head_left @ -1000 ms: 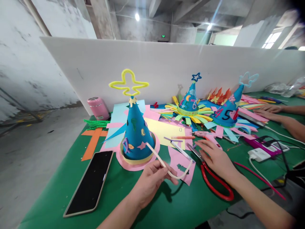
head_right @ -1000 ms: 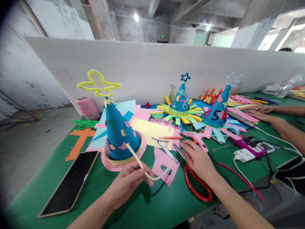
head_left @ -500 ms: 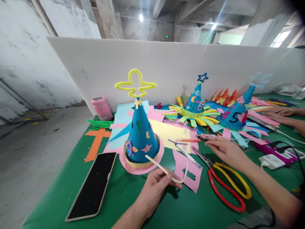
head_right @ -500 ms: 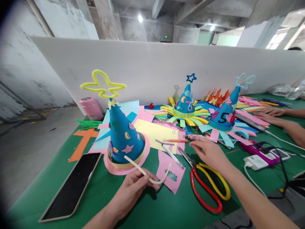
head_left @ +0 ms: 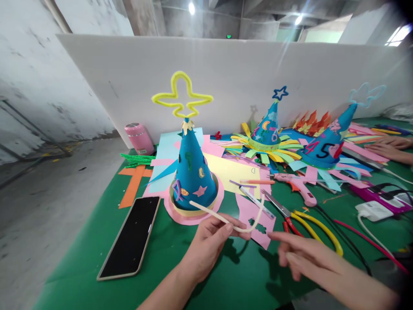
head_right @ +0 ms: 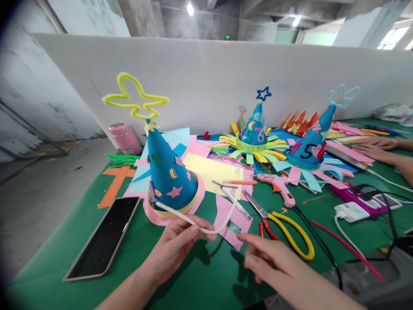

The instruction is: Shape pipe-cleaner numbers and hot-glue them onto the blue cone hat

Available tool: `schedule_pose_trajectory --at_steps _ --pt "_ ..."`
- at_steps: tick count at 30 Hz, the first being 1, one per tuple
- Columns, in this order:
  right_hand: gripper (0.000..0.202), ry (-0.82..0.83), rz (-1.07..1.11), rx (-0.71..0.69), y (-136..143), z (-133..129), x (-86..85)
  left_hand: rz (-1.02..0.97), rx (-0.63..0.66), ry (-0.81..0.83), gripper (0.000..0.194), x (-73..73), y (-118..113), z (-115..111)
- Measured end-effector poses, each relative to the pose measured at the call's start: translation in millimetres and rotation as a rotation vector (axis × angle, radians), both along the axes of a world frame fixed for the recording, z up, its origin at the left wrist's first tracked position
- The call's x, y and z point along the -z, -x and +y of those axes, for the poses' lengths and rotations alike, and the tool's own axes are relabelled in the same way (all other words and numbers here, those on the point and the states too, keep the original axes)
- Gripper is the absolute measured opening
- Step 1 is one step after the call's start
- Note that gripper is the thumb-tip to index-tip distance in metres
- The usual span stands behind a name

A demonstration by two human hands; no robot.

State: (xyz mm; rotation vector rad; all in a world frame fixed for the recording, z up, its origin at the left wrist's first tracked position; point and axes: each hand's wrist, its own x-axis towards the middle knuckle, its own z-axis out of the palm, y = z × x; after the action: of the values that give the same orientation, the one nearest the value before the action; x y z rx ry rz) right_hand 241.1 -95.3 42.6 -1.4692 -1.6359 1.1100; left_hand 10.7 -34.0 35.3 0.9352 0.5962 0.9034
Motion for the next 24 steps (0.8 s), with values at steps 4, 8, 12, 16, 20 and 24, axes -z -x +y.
schedule_pose_trajectory --at_steps 4,8,12,16,20,24 --pt "0.022 0.152 0.443 0.091 55 26 3.9 0.079 -0.013 -0.067 0.018 -9.5 -1 -1" --pt "0.024 0.054 0.596 0.154 73 56 10.2 0.106 -0.189 -0.003 0.016 -11.0 5 6" --pt "0.028 -0.044 0.617 0.213 64 83 17.9 0.064 -0.307 0.057 0.017 -6.1 16 14" --pt "0.031 -0.258 0.513 0.359 41 102 23.5 0.133 -0.312 0.077 0.018 4.9 21 15" --pt "0.029 -0.423 0.354 0.453 22 105 21.0 0.477 -0.463 -0.176 0.025 13.7 21 10" --pt "0.027 -0.561 0.013 0.444 23 94 10.9 0.855 -0.713 -0.935 0.017 16.0 21 3"
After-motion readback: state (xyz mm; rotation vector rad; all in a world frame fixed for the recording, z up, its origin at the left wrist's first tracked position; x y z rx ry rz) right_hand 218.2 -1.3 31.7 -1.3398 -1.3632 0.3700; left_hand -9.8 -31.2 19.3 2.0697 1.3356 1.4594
